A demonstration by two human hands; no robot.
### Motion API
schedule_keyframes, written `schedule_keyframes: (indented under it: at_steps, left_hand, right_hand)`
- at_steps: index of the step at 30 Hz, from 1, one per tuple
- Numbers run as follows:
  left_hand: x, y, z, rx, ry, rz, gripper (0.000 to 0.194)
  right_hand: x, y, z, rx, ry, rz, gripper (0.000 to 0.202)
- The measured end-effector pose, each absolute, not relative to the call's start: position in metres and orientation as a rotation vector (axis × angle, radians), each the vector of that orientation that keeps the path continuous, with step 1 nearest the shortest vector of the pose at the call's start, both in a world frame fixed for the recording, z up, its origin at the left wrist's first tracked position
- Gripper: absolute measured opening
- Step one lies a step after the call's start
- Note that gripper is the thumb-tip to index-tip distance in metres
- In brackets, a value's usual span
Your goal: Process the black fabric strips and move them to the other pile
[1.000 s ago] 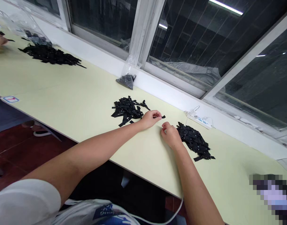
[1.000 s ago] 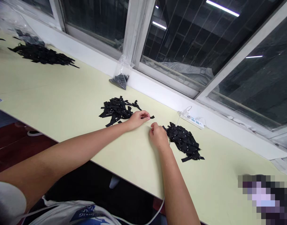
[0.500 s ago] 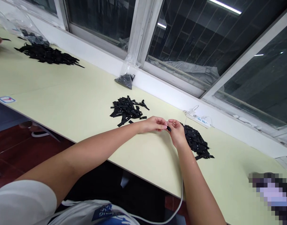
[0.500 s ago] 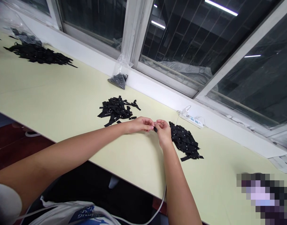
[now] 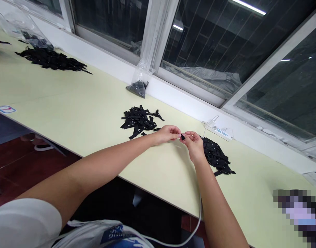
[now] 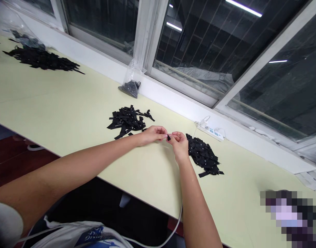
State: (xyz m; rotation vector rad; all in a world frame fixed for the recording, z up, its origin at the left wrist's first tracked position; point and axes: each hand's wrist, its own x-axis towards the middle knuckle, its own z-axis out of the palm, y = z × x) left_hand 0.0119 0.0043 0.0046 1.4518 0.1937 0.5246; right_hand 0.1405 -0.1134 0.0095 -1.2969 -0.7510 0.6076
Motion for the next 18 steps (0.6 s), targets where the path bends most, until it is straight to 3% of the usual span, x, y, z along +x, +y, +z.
schedule_keyframes:
  at_steps: [18]
  left_hand:
    - [0.0148, 0.0062, -0.0004, 1.548, 0.096, 0.636, 0.025]
  right_hand:
    - [0.1428, -0.115, 0.0076, -1.283, -0.788, 0.696, 0.048]
